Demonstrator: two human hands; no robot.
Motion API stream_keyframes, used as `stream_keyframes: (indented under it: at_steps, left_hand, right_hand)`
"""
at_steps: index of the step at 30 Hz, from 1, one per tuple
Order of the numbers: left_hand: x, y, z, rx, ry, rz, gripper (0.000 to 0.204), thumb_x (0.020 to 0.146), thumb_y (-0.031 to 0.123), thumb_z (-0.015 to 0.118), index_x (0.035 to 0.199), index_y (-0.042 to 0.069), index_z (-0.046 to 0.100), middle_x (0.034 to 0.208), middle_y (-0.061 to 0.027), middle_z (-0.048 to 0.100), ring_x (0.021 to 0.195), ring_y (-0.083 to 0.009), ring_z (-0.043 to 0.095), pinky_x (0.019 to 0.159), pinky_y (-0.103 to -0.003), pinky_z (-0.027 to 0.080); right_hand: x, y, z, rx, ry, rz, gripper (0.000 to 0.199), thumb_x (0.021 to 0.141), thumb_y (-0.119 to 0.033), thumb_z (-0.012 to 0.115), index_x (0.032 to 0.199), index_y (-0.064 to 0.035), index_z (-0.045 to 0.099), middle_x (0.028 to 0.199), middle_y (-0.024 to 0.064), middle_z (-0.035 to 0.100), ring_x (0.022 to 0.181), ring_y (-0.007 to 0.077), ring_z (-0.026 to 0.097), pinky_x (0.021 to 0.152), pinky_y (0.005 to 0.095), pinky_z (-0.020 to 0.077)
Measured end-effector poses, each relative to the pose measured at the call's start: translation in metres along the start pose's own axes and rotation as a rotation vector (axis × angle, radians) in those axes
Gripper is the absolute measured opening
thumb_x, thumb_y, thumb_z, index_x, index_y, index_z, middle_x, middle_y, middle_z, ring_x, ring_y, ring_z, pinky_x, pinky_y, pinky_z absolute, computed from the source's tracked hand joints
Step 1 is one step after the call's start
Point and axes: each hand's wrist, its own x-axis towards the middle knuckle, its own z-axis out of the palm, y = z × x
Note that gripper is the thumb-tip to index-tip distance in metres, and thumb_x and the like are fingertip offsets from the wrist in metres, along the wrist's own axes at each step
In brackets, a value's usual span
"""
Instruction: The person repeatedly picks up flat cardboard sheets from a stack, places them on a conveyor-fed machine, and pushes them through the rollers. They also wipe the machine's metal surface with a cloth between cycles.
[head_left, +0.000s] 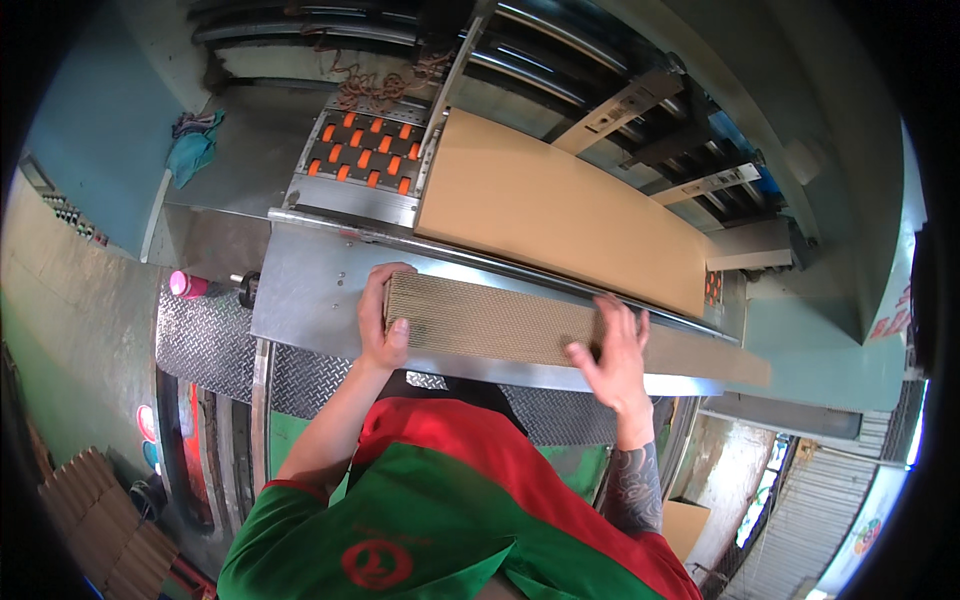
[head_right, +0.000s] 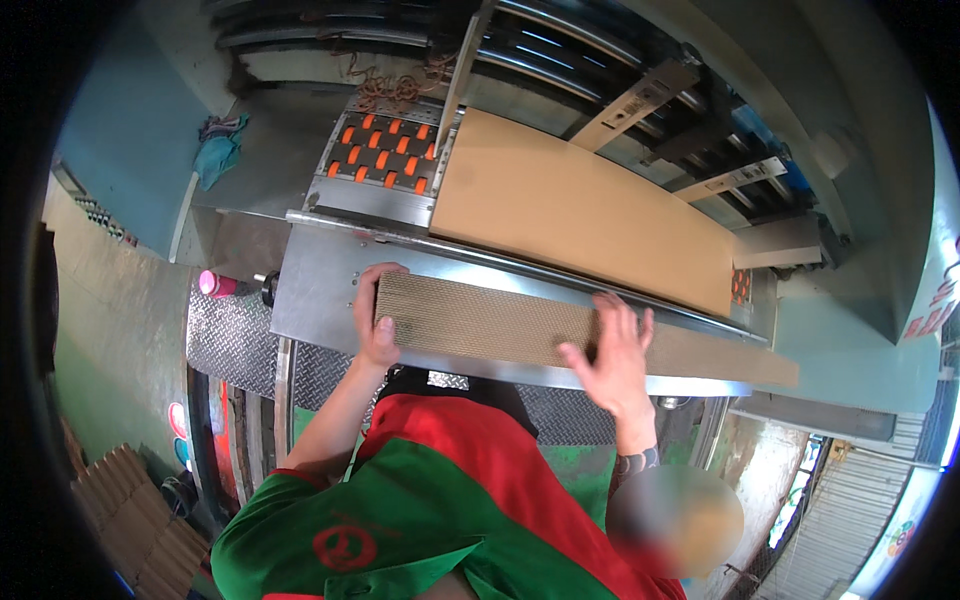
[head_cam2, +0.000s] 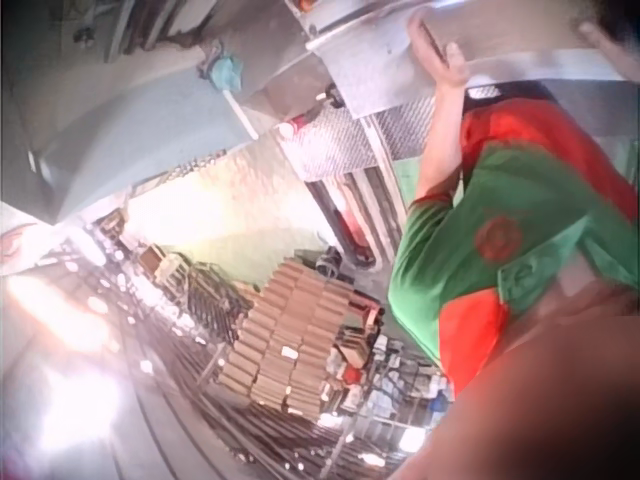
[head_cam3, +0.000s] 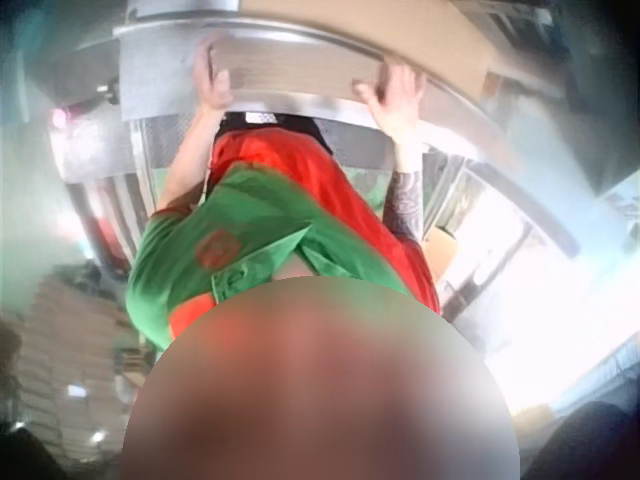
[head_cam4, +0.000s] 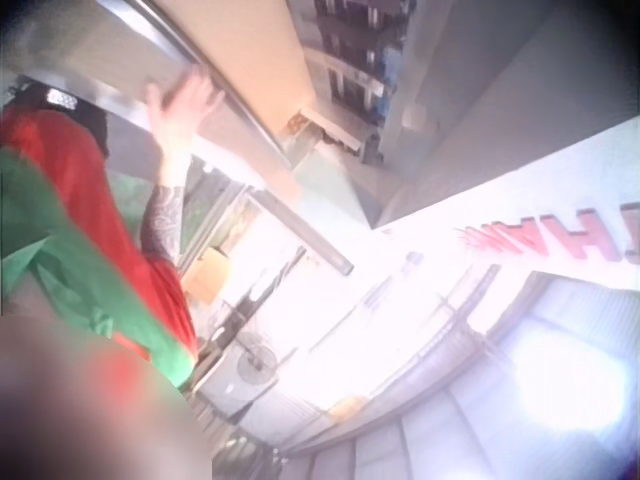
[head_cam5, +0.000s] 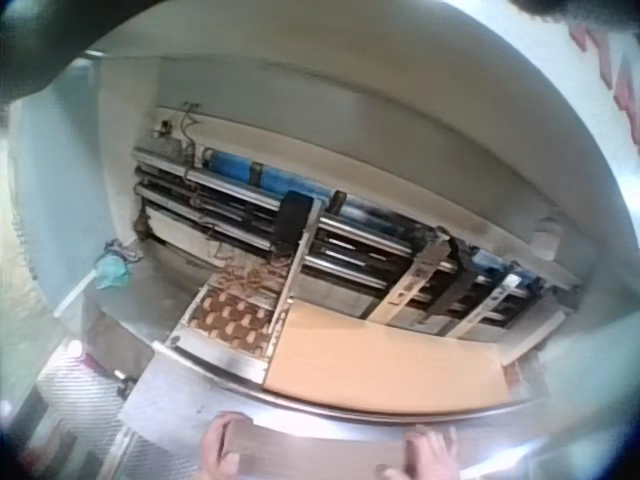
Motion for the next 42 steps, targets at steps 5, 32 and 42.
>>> stream_keyframes:
  at_steps: [5, 32, 42]
  left_hand:
    - [-0.009, -0.005, 0.0, 0.007, -0.001, -0.067, 0.083, 0.095, 0.065, 0.05, 0.132, -0.008, 0.055, 0.124, -0.0199, 0.061, 0.114, -0.0293, 0.059, 0.102, -0.042, 0.047]
    - [0.004, 0.07, 0.037, -0.266, -0.189, 0.036, 0.117, 0.084, 0.081, 0.065, 0.161, -0.003, 0.035, 0.16, -0.0213, 0.046, 0.149, -0.0357, 0.043, 0.122, -0.05, 0.036]
    - [0.037, -0.007, -0.05, -0.461, -0.057, 0.129, 0.091, 0.098, 0.069, 0.054, 0.158, 0.002, 0.044, 0.158, -0.0169, 0.051, 0.145, -0.037, 0.048, 0.122, -0.054, 0.038]
  right_hand:
    - [0.019, -0.047, 0.008, 0.043, -0.108, -0.253, 0.107, 0.078, -0.057, 0.084, 0.156, 0.0025, 0.041, 0.154, 0.0212, 0.048, 0.15, 0.0376, 0.041, 0.128, 0.0608, 0.0204]
    - [-0.021, 0.009, -0.181, 0.208, 0.069, -0.364, 0.092, 0.071, -0.054, 0.091, 0.133, 0.0022, 0.053, 0.126, 0.0173, 0.061, 0.122, 0.0336, 0.059, 0.101, 0.0489, 0.0426]
    - [-0.14, 0.204, -0.176, 0.45, 1.418, 0.031, 0.049, 0.099, -0.025, 0.063, 0.141, 0.001, 0.057, 0.146, 0.0156, 0.059, 0.127, 0.0256, 0.058, 0.11, 0.0409, 0.043]
